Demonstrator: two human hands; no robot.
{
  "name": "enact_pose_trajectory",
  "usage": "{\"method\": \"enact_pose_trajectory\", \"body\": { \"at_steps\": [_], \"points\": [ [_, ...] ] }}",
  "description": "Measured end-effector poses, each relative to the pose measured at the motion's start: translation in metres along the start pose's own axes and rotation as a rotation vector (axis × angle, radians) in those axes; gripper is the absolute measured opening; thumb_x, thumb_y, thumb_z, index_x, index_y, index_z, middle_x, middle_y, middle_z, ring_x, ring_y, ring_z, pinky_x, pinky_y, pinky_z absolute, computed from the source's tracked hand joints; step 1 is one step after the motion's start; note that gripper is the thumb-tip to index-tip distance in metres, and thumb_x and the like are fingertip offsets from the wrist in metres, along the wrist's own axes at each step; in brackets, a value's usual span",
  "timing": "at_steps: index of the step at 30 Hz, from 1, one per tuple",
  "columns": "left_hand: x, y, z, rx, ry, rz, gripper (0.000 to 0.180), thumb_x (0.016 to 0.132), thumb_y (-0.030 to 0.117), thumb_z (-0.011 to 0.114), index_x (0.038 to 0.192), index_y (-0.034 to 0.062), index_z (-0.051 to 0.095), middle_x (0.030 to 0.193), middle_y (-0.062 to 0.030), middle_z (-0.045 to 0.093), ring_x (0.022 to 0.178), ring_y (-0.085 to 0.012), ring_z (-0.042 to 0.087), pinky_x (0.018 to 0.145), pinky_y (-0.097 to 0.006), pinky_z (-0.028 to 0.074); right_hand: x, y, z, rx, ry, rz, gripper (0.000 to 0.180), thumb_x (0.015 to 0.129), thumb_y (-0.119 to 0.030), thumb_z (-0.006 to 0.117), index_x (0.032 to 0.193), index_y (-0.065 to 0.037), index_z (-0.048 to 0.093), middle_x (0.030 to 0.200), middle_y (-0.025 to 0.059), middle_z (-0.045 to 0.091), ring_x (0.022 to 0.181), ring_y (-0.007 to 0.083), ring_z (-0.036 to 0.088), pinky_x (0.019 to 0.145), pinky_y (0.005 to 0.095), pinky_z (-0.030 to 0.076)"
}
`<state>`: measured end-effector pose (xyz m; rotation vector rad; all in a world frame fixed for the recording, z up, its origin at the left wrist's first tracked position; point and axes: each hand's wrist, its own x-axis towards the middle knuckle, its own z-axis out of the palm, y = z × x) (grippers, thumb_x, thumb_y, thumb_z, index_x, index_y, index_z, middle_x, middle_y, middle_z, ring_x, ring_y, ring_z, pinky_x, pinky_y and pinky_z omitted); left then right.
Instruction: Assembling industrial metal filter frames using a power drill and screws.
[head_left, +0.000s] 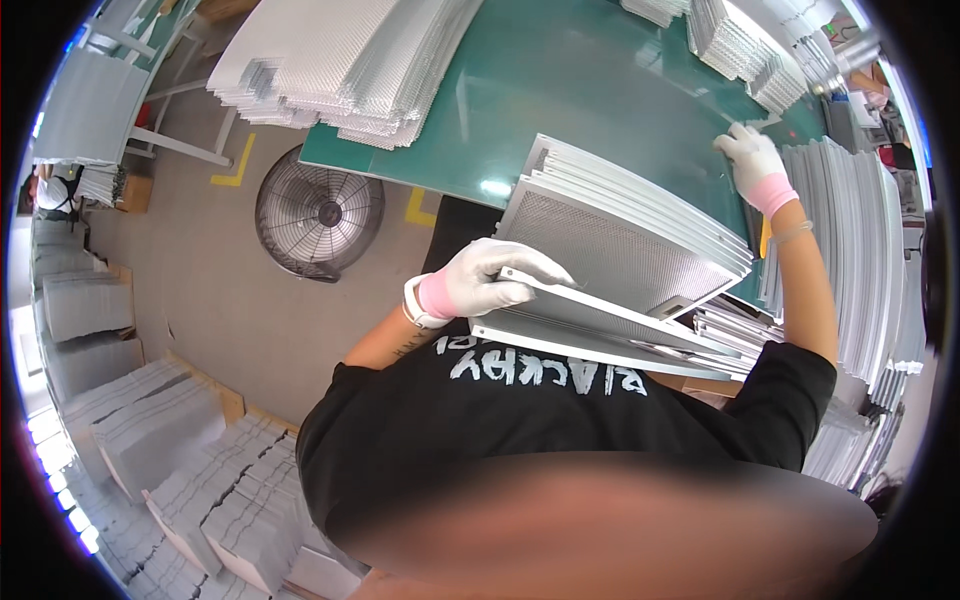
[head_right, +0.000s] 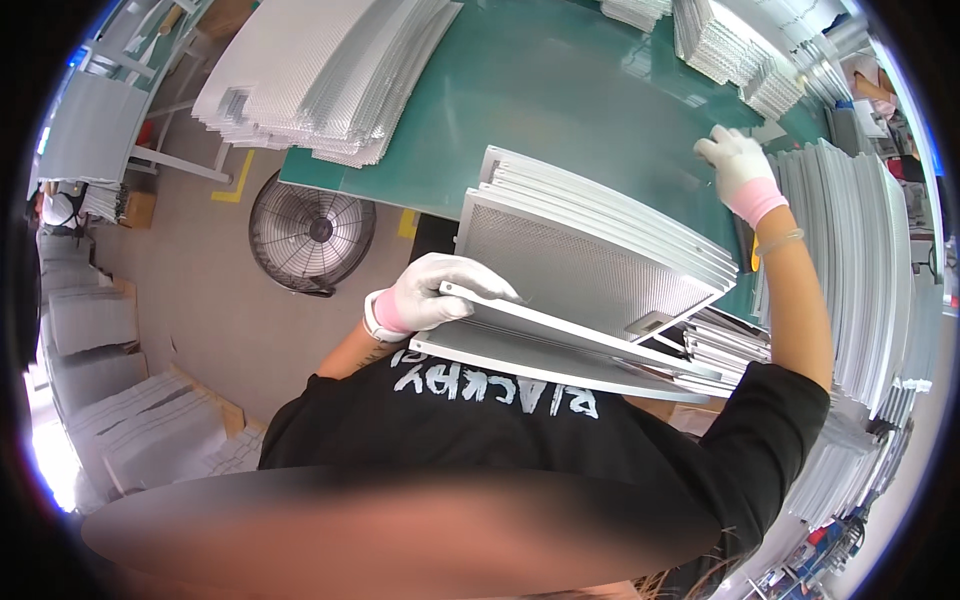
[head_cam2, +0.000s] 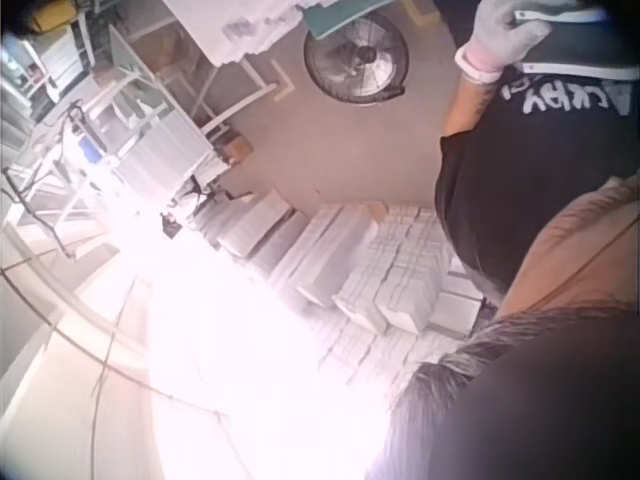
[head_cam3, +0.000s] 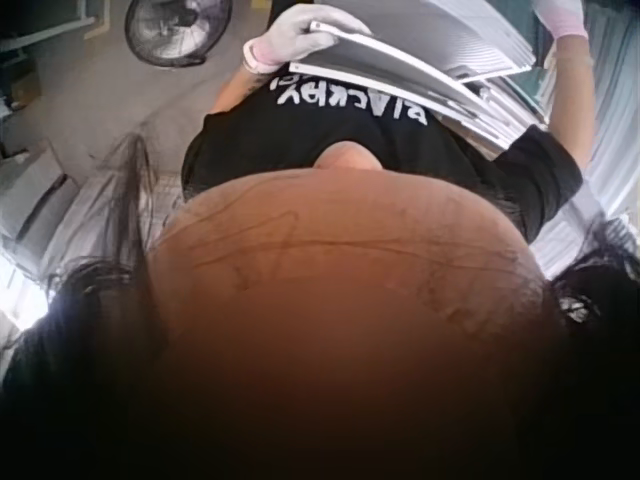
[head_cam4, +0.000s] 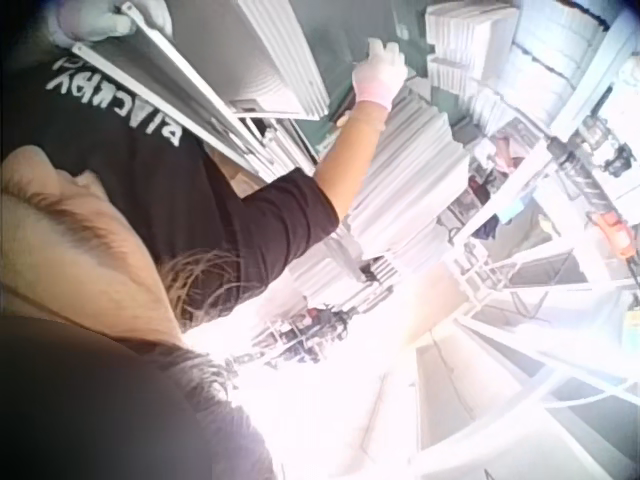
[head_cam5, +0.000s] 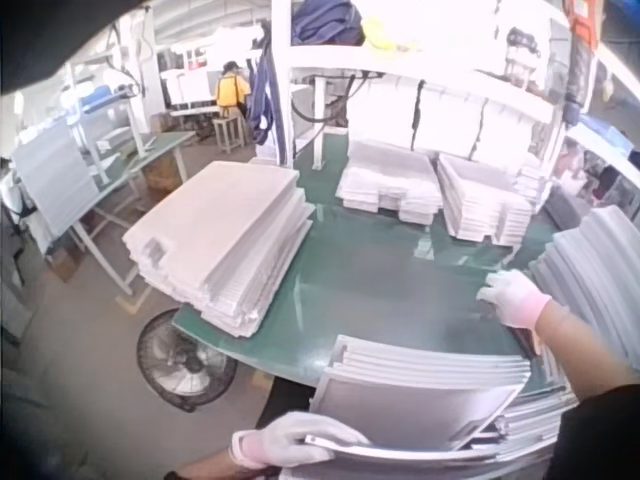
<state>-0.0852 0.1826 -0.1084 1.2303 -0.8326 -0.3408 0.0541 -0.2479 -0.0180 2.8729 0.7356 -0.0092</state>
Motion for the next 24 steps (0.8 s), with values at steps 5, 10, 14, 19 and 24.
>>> {"method": "enact_pose_trajectory", "body": {
  "at_steps": [5, 10, 14, 19, 24],
  "points": [
    [-0.005, -0.006, 0.002, -0.073, 0.001, 0.017, 0.032, 0.09, 0.018, 0.065, 0.116, 0.0005, 0.068, 0.115, -0.0107, 0.072, 0.104, -0.0208, 0.069, 0.09, -0.032, 0.052, 0.016, -0.053, -0.072, 0.135, 0.27, -0.101, 0.031, 0.068, 0.013, 0.049, 0.093, -0.003, 0.059, 0.092, 0.0134, 0.055, 0.093, 0.0328, 0.057, 0.083, 0.0392, 0.05],
    [-0.006, -0.007, 0.0, -0.073, 0.004, 0.025, 0.031, 0.091, 0.019, 0.066, 0.114, -0.0008, 0.067, 0.115, -0.0151, 0.071, 0.104, -0.0253, 0.069, 0.091, -0.035, 0.053, 0.011, -0.162, -0.138, 1.019, 0.454, -0.309, 0.039, 0.06, 0.008, 0.037, 0.096, -0.001, 0.048, 0.099, 0.0149, 0.052, 0.09, 0.0247, 0.05, 0.091, 0.0321, 0.043],
    [-0.005, -0.004, 0.003, -0.052, 0.008, 0.027, 0.031, 0.092, 0.022, 0.064, 0.115, 0.0009, 0.068, 0.113, -0.0114, 0.072, 0.101, -0.022, 0.07, 0.09, -0.033, 0.053, 0.023, -0.189, -0.144, 1.015, 0.195, -0.507, 0.043, 0.059, 0.007, 0.037, 0.1, -0.004, 0.046, 0.102, 0.0141, 0.055, 0.094, 0.0194, 0.049, 0.091, 0.0289, 0.039],
    [-0.008, -0.001, 0.005, 0.013, 0.007, 0.091, 0.032, 0.093, 0.026, 0.064, 0.115, 0.0021, 0.069, 0.11, -0.0097, 0.073, 0.098, -0.0222, 0.071, 0.088, -0.032, 0.054, 0.027, -0.199, -0.148, 1.387, 0.317, -0.31, 0.043, 0.058, 0.006, 0.035, 0.098, -0.004, 0.047, 0.101, 0.0158, 0.057, 0.093, 0.0165, 0.051, 0.082, 0.0273, 0.042],
    [-0.008, 0.003, 0.001, 0.054, -0.063, 0.027, 0.041, 0.095, 0.036, 0.066, 0.115, 0.0011, 0.067, 0.114, -0.0166, 0.072, 0.102, -0.0264, 0.071, 0.089, -0.035, 0.055, 0.034, -0.193, -0.143, 1.145, 0.139, -0.567, 0.038, 0.064, 0.008, 0.032, 0.096, 0.002, 0.052, 0.098, 0.0134, 0.059, 0.089, 0.0188, 0.06, 0.086, 0.0301, 0.048]
  ]
}}
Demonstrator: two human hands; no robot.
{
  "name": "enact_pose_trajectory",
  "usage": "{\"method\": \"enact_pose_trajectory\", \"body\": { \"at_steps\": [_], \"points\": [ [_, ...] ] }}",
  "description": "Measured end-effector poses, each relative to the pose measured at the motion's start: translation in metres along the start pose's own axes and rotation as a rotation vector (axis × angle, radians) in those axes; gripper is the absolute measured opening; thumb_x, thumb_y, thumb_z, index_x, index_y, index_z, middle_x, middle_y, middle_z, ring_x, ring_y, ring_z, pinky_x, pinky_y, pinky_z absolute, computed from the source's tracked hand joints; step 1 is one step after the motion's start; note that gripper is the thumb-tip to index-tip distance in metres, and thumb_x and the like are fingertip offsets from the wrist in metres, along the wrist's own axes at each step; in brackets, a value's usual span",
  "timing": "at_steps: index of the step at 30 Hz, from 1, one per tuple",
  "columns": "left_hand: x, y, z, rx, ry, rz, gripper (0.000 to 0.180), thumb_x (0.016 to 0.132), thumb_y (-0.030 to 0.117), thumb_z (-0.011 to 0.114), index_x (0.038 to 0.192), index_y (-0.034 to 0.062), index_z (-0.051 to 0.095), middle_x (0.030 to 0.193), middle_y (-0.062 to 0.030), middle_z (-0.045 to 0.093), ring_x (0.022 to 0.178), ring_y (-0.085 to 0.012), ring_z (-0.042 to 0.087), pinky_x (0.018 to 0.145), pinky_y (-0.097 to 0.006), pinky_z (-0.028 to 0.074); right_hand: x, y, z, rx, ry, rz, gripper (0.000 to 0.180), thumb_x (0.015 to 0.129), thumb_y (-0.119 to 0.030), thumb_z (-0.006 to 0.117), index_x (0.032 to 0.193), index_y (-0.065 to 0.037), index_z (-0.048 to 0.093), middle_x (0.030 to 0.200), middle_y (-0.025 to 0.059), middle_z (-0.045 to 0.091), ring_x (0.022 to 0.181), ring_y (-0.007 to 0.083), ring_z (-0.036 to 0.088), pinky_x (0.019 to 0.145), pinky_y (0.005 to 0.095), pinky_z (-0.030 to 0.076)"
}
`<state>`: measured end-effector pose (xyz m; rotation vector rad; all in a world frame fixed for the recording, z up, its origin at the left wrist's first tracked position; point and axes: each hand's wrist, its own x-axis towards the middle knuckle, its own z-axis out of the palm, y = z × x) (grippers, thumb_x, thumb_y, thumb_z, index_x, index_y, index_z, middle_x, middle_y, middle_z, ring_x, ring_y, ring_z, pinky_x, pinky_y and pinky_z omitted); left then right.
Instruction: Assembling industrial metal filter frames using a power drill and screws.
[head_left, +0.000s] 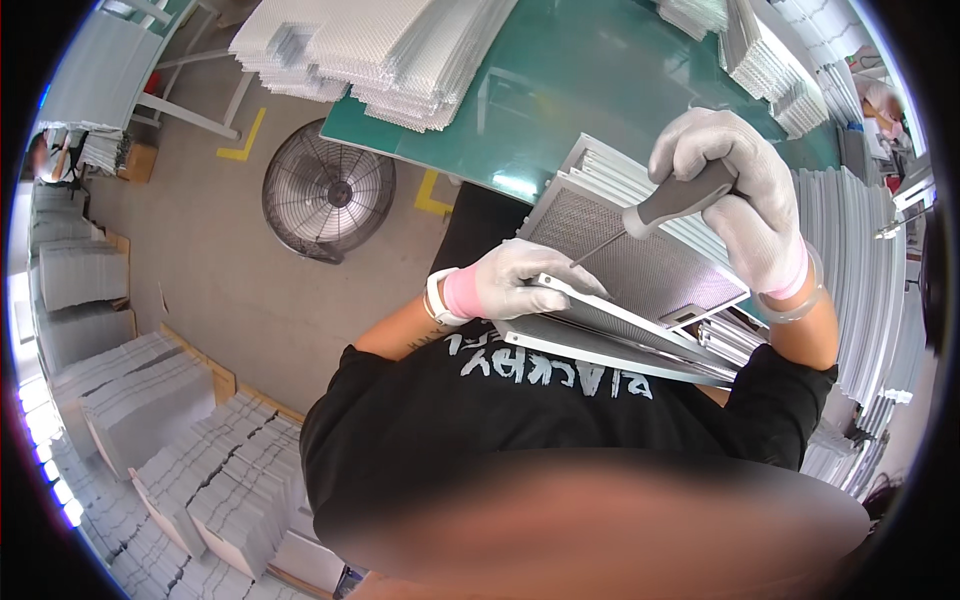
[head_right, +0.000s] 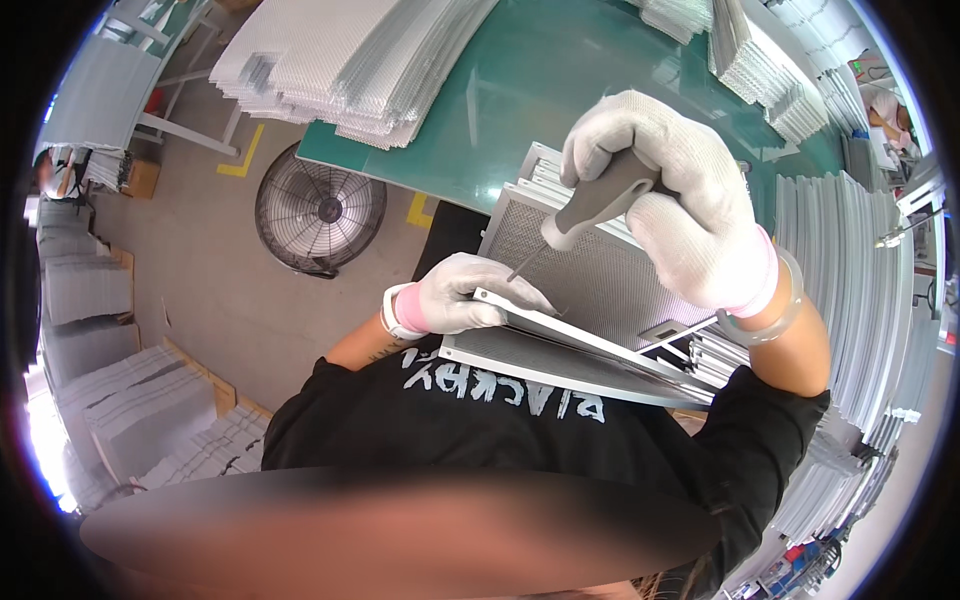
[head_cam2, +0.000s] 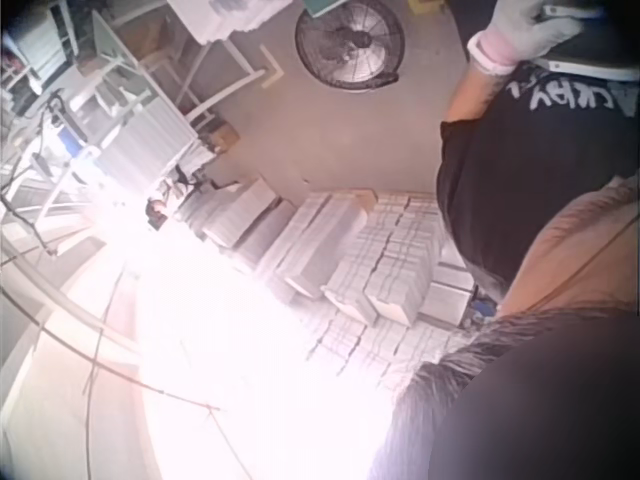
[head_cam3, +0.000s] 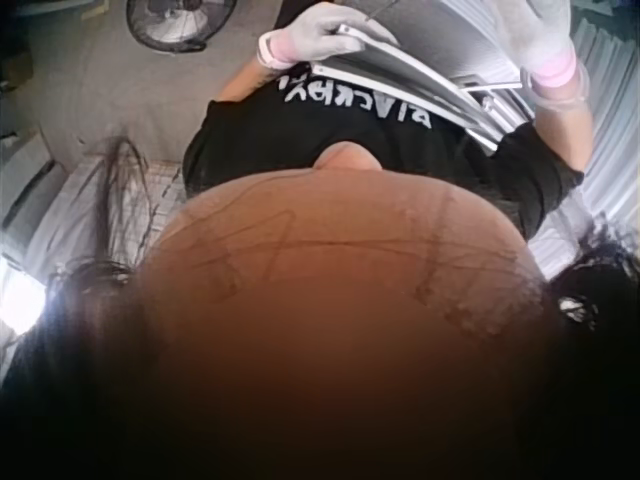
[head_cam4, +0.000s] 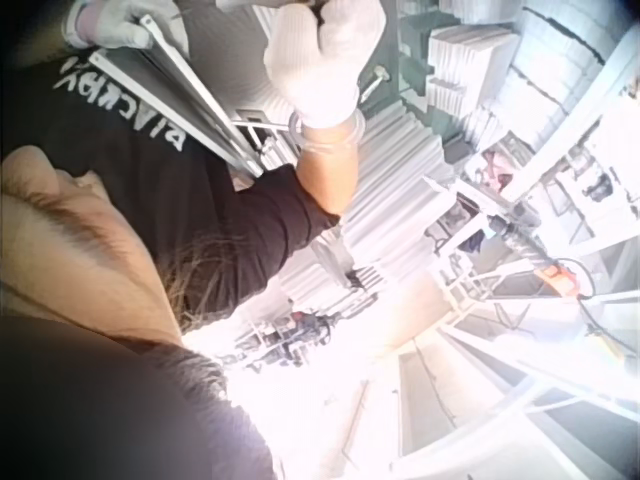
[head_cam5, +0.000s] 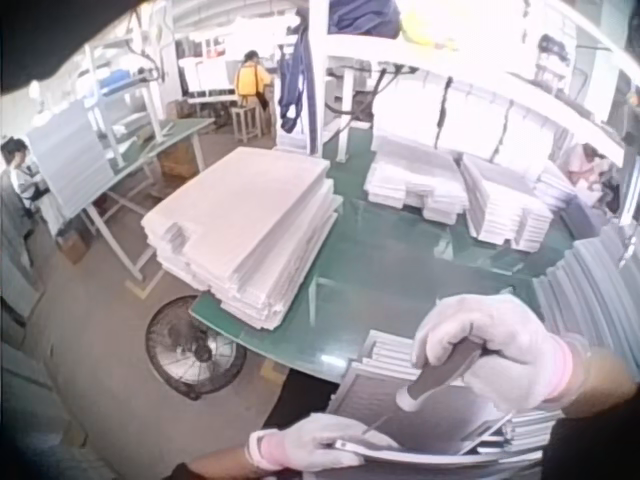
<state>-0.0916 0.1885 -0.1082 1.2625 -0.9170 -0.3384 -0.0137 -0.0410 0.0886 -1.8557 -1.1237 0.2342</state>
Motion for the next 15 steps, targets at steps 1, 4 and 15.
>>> {"method": "enact_pose_trajectory", "body": {
  "at_steps": [1, 4, 15],
  "points": [
    [0.0, 0.001, 0.0, -0.001, 0.004, -0.002, 0.041, 0.095, 0.036, 0.066, 0.115, 0.0011, 0.067, 0.114, -0.0166, 0.072, 0.102, -0.0264, 0.071, 0.089, -0.035, 0.055, 0.001, -0.002, 0.005, -0.021, -0.003, -0.002, 0.037, 0.064, 0.008, 0.033, 0.094, 0.002, 0.053, 0.096, 0.0131, 0.059, 0.089, 0.0196, 0.06, 0.087, 0.0307, 0.048],
    [0.0, 0.002, 0.001, 0.008, 0.009, -0.03, 0.043, 0.095, 0.038, 0.065, 0.115, 0.0004, 0.066, 0.114, -0.0156, 0.072, 0.102, -0.0259, 0.071, 0.088, -0.035, 0.055, 0.007, -0.004, 0.014, 0.063, 0.07, 0.062, 0.039, 0.062, 0.01, 0.035, 0.095, 0.0, 0.052, 0.096, 0.0131, 0.059, 0.087, 0.0191, 0.058, 0.084, 0.0303, 0.046],
    [0.0, -0.001, 0.006, -0.111, 0.072, 0.059, 0.03, 0.095, 0.024, 0.065, 0.113, -0.0002, 0.068, 0.11, -0.0134, 0.072, 0.098, -0.024, 0.071, 0.086, -0.033, 0.054, 0.025, 0.007, 0.021, 0.025, -0.033, 0.018, 0.035, 0.065, 0.003, 0.036, 0.095, 0.001, 0.054, 0.089, 0.0102, 0.057, 0.08, 0.0198, 0.06, 0.077, 0.0304, 0.048]
  ]
}}
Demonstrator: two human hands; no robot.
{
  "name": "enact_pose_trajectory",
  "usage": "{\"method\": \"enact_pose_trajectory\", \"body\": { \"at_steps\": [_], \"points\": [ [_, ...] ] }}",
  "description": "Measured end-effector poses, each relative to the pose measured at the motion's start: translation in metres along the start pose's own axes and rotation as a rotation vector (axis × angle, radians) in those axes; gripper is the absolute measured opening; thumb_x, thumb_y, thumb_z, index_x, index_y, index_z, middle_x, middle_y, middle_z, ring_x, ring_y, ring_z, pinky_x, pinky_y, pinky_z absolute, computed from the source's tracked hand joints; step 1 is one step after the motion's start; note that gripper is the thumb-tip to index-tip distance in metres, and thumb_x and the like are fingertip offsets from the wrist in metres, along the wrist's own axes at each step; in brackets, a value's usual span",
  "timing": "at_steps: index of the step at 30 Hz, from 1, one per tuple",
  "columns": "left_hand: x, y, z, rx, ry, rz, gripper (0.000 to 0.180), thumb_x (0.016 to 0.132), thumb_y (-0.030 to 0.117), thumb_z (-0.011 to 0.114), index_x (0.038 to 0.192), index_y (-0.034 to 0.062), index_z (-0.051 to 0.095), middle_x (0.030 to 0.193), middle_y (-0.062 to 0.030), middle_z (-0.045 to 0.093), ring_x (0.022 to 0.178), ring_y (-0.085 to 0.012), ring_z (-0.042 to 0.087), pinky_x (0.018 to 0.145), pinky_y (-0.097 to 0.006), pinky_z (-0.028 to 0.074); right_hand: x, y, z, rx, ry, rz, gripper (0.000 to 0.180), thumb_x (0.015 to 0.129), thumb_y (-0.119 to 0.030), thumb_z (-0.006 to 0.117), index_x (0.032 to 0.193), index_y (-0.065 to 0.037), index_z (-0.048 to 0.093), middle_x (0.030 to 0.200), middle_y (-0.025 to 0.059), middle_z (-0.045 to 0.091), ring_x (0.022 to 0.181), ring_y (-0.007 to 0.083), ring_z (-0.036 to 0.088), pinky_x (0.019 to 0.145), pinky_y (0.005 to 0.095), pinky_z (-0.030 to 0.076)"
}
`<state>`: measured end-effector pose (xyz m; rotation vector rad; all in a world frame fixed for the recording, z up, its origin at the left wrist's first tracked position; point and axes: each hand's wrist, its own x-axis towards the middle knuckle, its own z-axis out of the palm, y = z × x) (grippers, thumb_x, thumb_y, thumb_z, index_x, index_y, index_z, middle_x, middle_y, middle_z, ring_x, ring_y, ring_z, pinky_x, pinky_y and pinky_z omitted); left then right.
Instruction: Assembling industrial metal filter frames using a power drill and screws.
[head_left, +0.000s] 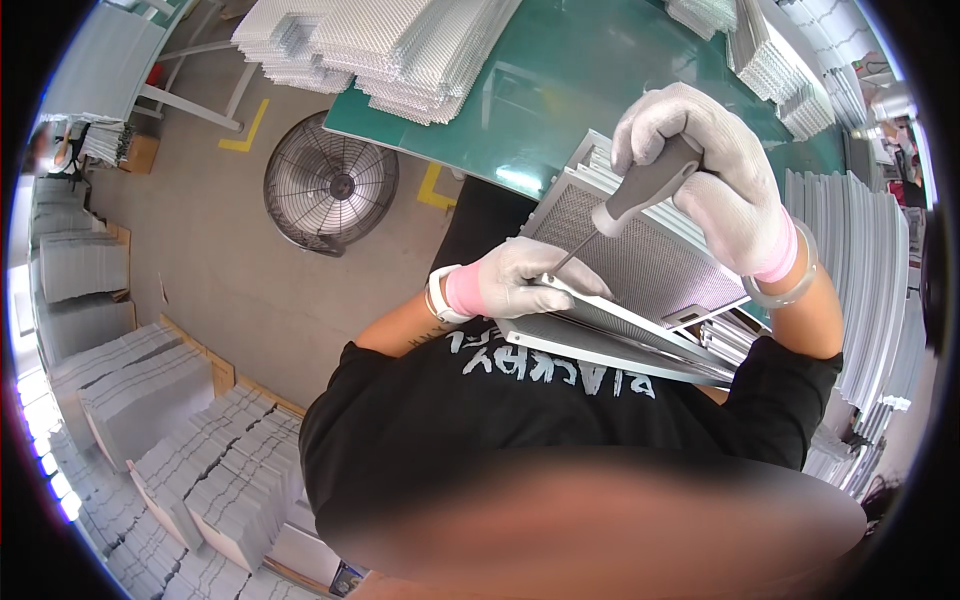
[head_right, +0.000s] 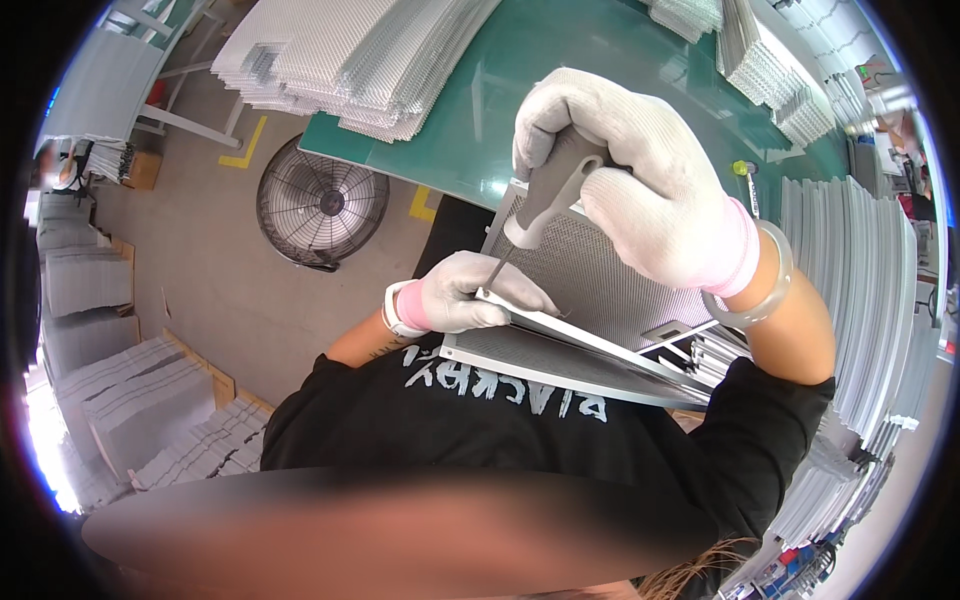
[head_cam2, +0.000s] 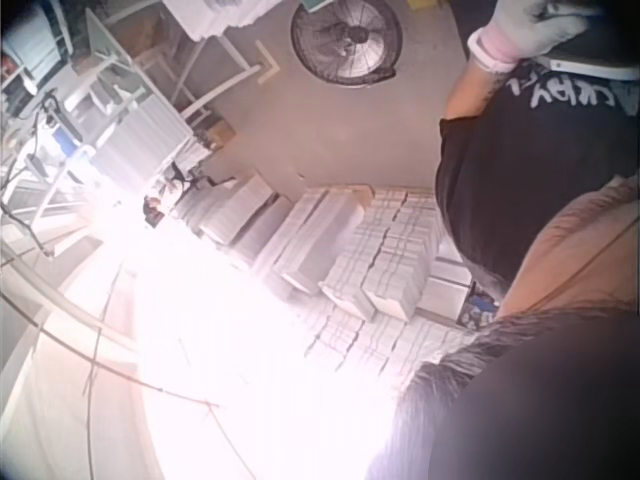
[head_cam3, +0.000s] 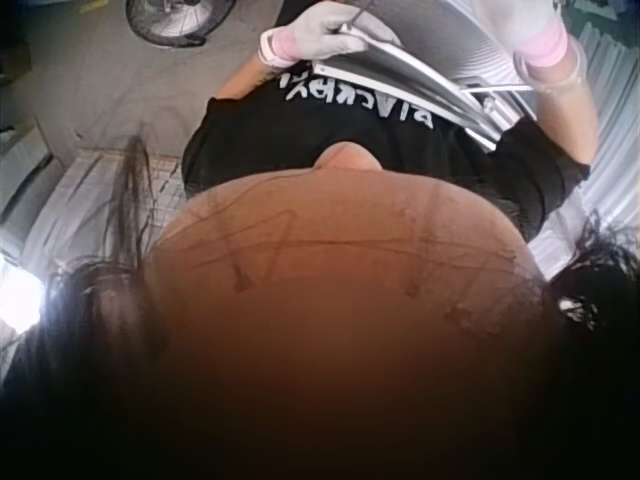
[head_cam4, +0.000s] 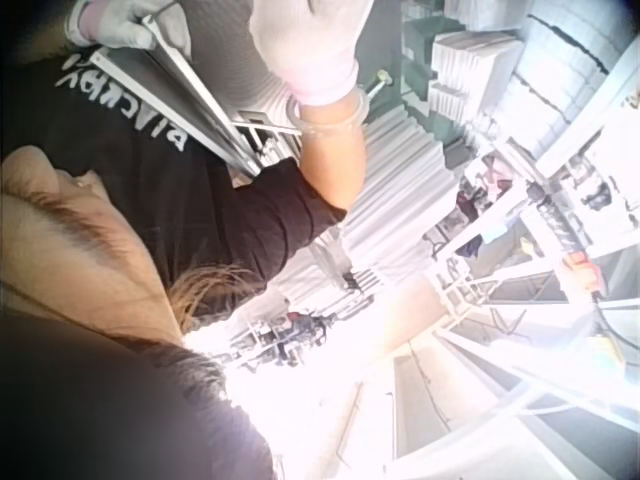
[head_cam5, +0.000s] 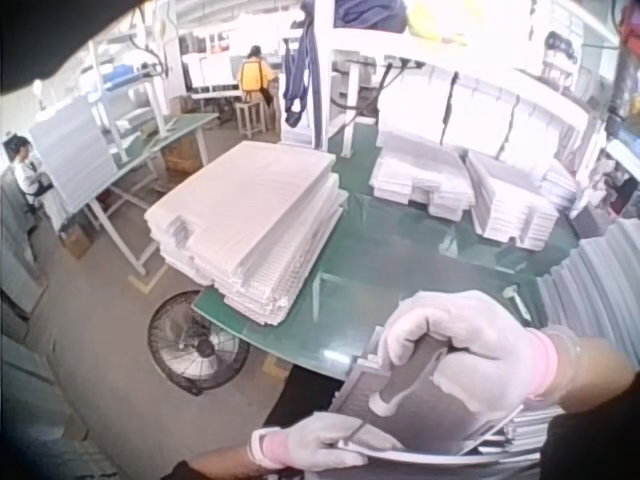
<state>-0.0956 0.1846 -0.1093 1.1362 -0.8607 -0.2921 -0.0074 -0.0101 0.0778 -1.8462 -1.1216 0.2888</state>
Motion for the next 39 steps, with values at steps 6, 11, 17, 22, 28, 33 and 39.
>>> {"method": "enact_pose_trajectory", "body": {
  "at_steps": [6, 11, 17, 22, 28, 33, 39],
  "points": [
    [0.001, -0.005, -0.003, -0.024, -0.068, 0.07, 0.031, 0.096, 0.025, 0.066, 0.116, 0.0014, 0.066, 0.113, -0.0212, 0.07, 0.103, -0.0295, 0.07, 0.088, -0.036, 0.055, 0.003, 0.005, 0.003, 0.091, 0.022, 0.017, 0.035, 0.066, 0.002, 0.035, 0.096, 0.0, 0.054, 0.085, 0.0084, 0.061, 0.079, 0.0152, 0.061, 0.078, 0.0281, 0.048],
    [-0.003, -0.007, 0.001, -0.074, -0.031, 0.035, 0.031, 0.096, 0.025, 0.066, 0.116, 0.0011, 0.066, 0.114, -0.0215, 0.07, 0.104, -0.0298, 0.07, 0.088, -0.036, 0.055, 0.007, 0.004, 0.001, 0.053, -0.006, -0.034, 0.035, 0.067, 0.002, 0.035, 0.096, -0.001, 0.054, 0.079, 0.0081, 0.066, 0.076, 0.0145, 0.062, 0.078, 0.0274, 0.048],
    [-0.002, -0.007, -0.001, -0.057, -0.05, 0.026, 0.03, 0.097, 0.024, 0.065, 0.115, 0.0009, 0.066, 0.115, -0.0216, 0.069, 0.104, -0.03, 0.07, 0.088, -0.036, 0.055, 0.014, 0.009, 0.001, 0.063, -0.058, -0.086, 0.033, 0.066, 0.001, 0.037, 0.095, 0.0, 0.053, 0.074, 0.0083, 0.067, 0.075, 0.0172, 0.062, 0.075, 0.0289, 0.049],
    [-0.003, -0.007, -0.001, -0.071, -0.054, 0.042, 0.029, 0.097, 0.023, 0.064, 0.116, 0.0012, 0.066, 0.115, -0.0215, 0.069, 0.104, -0.0302, 0.07, 0.087, -0.037, 0.055, 0.028, 0.018, -0.002, 0.107, -0.252, -0.272, 0.033, 0.068, 0.001, 0.04, 0.098, 0.001, 0.052, 0.089, 0.0095, 0.06, 0.079, 0.0173, 0.059, 0.074, 0.0305, 0.049],
    [-0.002, -0.008, 0.001, -0.077, -0.024, 0.101, 0.027, 0.097, 0.021, 0.064, 0.117, 0.0027, 0.066, 0.115, -0.0209, 0.069, 0.104, -0.0295, 0.069, 0.088, -0.036, 0.054, 0.025, 0.016, 0.047, 0.83, -0.047, 0.026, 0.018, 0.102, -0.026, 0.047, 0.111, -0.011, 0.039, 0.091, 0.0101, 0.054, 0.082, 0.0198, 0.055, 0.073, 0.0344, 0.047],
    [-0.005, -0.007, -0.001, -0.093, -0.072, 0.038, 0.027, 0.096, 0.02, 0.065, 0.115, 0.0011, 0.066, 0.118, -0.0149, 0.069, 0.108, -0.0252, 0.068, 0.09, -0.035, 0.054, 0.019, 0.036, 0.056, 1.252, -0.141, 0.104, 0.04, 0.1, -0.051, 0.053, 0.115, -0.016, 0.041, 0.093, 0.0079, 0.051, 0.081, 0.0191, 0.053, 0.065, 0.0303, 0.046],
    [-0.008, -0.009, 0.001, -0.076, -0.069, 0.059, 0.026, 0.095, 0.022, 0.065, 0.114, 0.0031, 0.067, 0.114, -0.0209, 0.069, 0.102, -0.0305, 0.069, 0.085, -0.037, 0.054, 0.025, 0.058, 0.07, 1.36, -0.064, -0.053, 0.043, 0.104, -0.044, 0.044, 0.114, -0.003, 0.055, 0.11, 0.0107, 0.056, 0.108, 0.0243, 0.056, 0.093, 0.0433, 0.048]
  ]
}}
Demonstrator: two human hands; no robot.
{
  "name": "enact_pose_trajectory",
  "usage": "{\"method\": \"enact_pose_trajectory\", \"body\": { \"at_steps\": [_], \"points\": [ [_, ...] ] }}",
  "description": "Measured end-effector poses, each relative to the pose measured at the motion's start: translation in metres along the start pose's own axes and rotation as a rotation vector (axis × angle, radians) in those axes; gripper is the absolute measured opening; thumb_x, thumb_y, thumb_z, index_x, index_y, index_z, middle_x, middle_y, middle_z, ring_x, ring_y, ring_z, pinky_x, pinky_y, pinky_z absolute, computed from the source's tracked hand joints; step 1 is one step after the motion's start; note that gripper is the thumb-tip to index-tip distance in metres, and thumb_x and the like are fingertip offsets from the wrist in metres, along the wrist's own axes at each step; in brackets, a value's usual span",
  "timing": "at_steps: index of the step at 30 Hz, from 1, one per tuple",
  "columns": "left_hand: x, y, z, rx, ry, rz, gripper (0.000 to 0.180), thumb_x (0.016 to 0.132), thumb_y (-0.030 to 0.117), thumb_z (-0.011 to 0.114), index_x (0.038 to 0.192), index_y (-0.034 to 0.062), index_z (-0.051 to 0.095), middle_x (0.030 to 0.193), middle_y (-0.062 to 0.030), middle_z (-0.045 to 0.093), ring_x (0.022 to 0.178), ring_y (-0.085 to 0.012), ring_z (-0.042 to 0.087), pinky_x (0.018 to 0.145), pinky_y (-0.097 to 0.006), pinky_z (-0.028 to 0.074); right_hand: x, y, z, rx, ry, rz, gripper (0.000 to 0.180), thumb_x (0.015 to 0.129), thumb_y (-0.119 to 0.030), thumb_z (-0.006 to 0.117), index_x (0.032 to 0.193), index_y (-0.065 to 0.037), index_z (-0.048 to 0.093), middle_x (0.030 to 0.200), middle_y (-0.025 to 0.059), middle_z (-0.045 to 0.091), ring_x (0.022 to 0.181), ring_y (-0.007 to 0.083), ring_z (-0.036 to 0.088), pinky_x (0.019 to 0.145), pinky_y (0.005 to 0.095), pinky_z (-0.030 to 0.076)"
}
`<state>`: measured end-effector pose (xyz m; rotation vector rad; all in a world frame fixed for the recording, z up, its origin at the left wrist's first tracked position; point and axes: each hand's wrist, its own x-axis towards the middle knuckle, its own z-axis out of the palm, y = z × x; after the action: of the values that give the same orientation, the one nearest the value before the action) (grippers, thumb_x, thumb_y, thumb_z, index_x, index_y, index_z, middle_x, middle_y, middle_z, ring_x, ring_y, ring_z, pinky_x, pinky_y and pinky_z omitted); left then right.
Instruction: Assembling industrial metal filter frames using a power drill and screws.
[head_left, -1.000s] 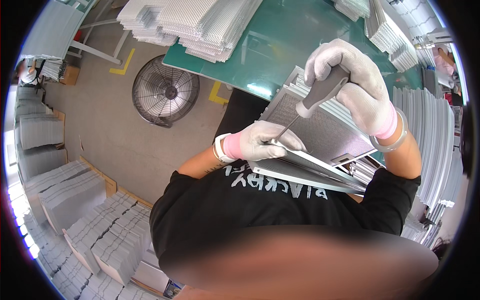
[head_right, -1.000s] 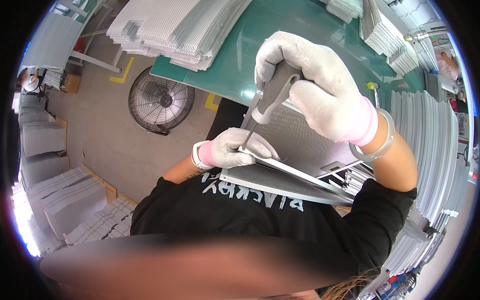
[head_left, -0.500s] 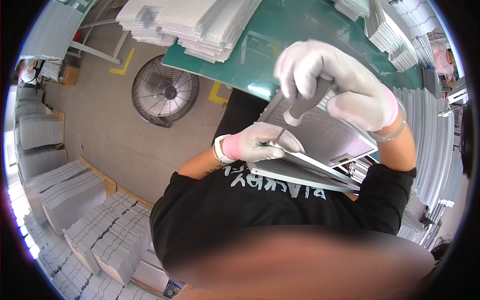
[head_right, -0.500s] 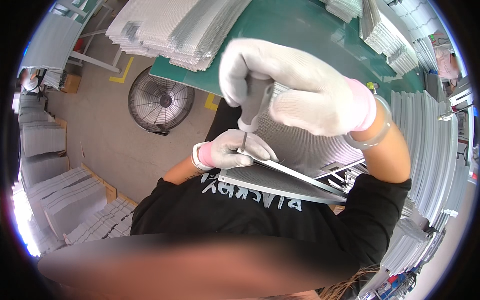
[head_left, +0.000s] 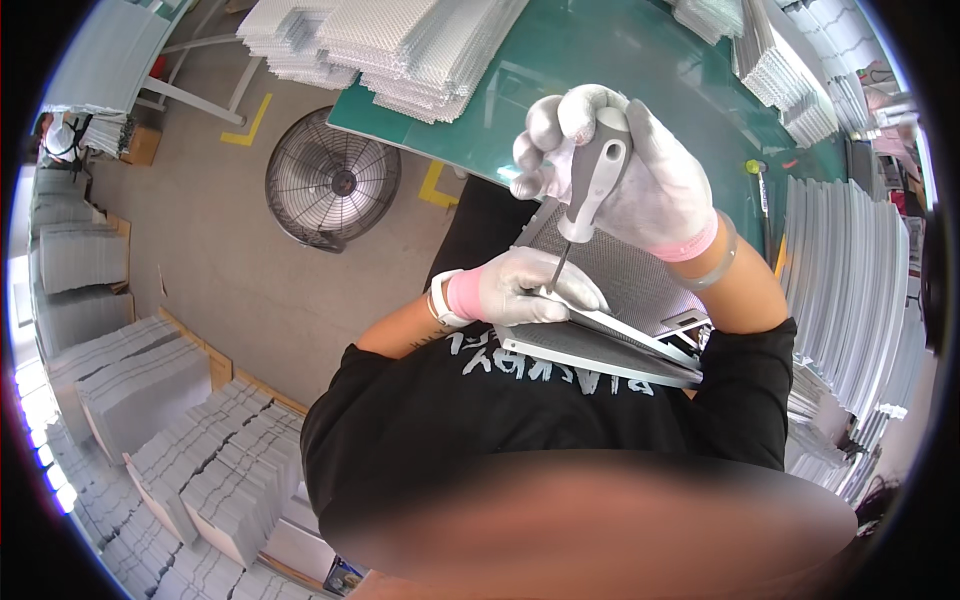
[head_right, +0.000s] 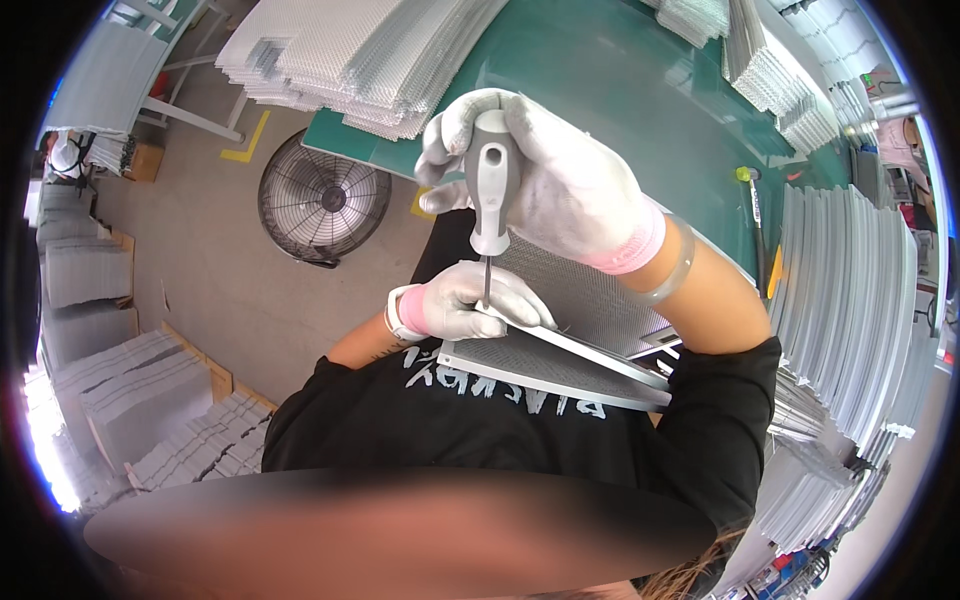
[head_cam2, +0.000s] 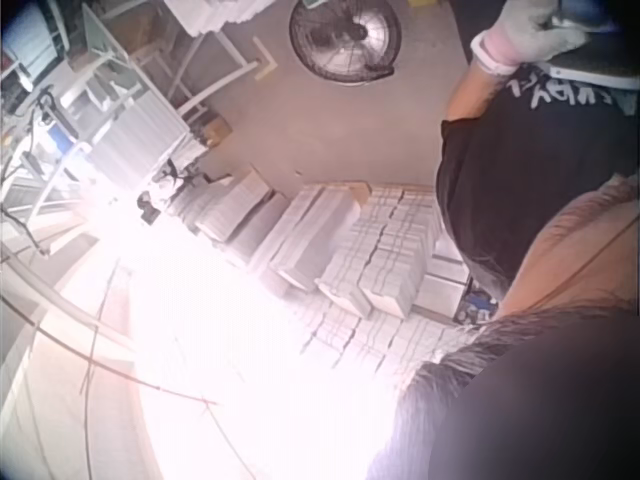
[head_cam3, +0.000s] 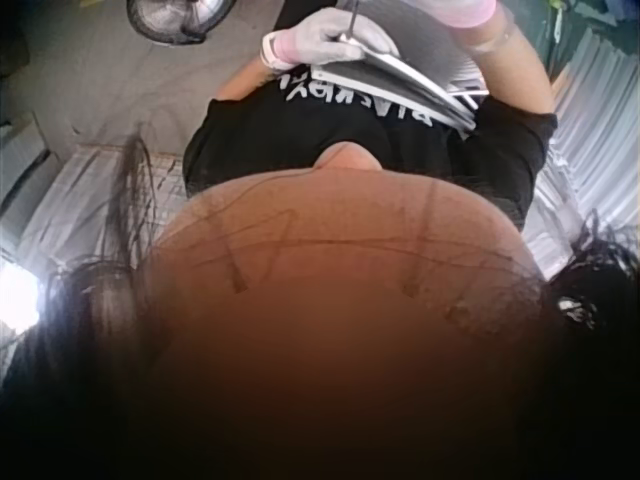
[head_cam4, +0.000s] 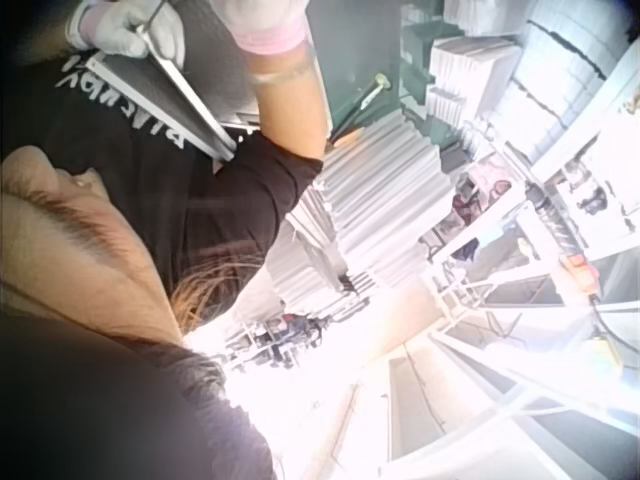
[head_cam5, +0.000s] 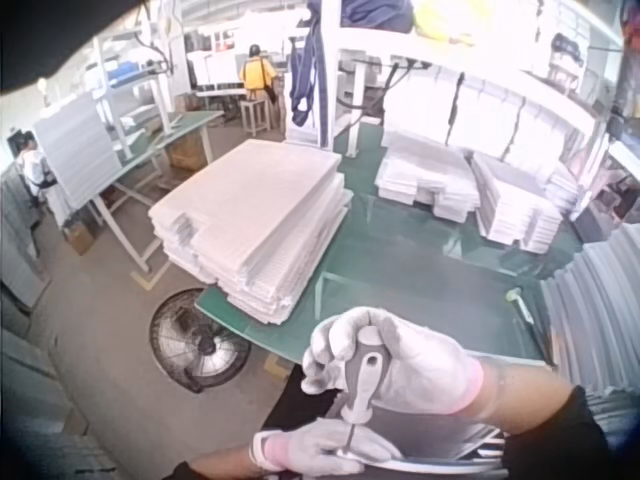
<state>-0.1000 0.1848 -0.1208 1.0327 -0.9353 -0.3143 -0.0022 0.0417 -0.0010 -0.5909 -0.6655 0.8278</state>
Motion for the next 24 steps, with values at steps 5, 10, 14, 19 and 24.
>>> {"method": "enact_pose_trajectory", "body": {
  "at_steps": [5, 10, 14, 19, 24],
  "points": [
    [0.0, 0.0, 0.0, -0.014, -0.003, -0.014, 0.025, 0.094, 0.018, 0.067, 0.112, 0.0017, 0.068, 0.118, -0.0142, 0.07, 0.105, -0.024, 0.068, 0.086, -0.033, 0.054, 0.0, 0.006, 0.005, 0.295, 0.142, 0.035, 0.053, 0.105, -0.049, 0.038, 0.113, -0.001, 0.057, 0.095, 0.0054, 0.055, 0.082, 0.018, 0.054, 0.077, 0.0351, 0.047],
    [-0.002, -0.004, 0.001, -0.037, 0.001, -0.019, 0.028, 0.094, 0.022, 0.067, 0.113, 0.0007, 0.069, 0.119, -0.0132, 0.07, 0.105, -0.0213, 0.068, 0.085, -0.032, 0.053, 0.0, 0.014, 0.021, 0.188, 0.151, -0.118, 0.049, 0.102, -0.056, 0.04, 0.121, -0.013, 0.055, 0.094, 0.0026, 0.05, 0.059, 0.0087, 0.038, 0.05, 0.0238, 0.033],
    [-0.004, -0.003, -0.001, -0.083, -0.021, -0.067, 0.03, 0.095, 0.021, 0.067, 0.117, 0.0009, 0.067, 0.114, -0.0213, 0.069, 0.104, -0.0307, 0.068, 0.091, -0.038, 0.052, 0.002, 0.014, 0.034, 0.068, 0.407, -0.139, 0.044, 0.104, -0.052, 0.038, 0.107, -0.011, 0.056, 0.101, 0.0059, 0.051, 0.062, 0.0098, 0.038, 0.052, 0.0227, 0.034],
    [-0.003, -0.007, -0.002, -0.065, -0.044, -0.045, 0.029, 0.095, 0.022, 0.068, 0.114, 0.0007, 0.068, 0.119, -0.013, 0.069, 0.108, -0.0236, 0.067, 0.09, -0.033, 0.052, 0.01, 0.021, 0.035, 0.035, 0.334, -0.12, 0.044, 0.105, -0.046, 0.037, 0.089, -0.009, 0.054, 0.09, 0.0059, 0.05, 0.061, 0.0139, 0.04, 0.049, 0.0221, 0.034],
    [-0.002, -0.007, -0.002, -0.094, -0.029, -0.013, 0.03, 0.095, 0.023, 0.067, 0.115, 0.0003, 0.068, 0.118, -0.013, 0.069, 0.111, -0.025, 0.065, 0.095, -0.036, 0.051, 0.012, 0.031, 0.043, -0.063, 0.502, -0.208, 0.043, 0.105, -0.052, 0.035, 0.106, -0.013, 0.054, 0.083, 0.0032, 0.056, 0.046, 0.0102, 0.036, 0.04, 0.0229, 0.03]
  ]
}}
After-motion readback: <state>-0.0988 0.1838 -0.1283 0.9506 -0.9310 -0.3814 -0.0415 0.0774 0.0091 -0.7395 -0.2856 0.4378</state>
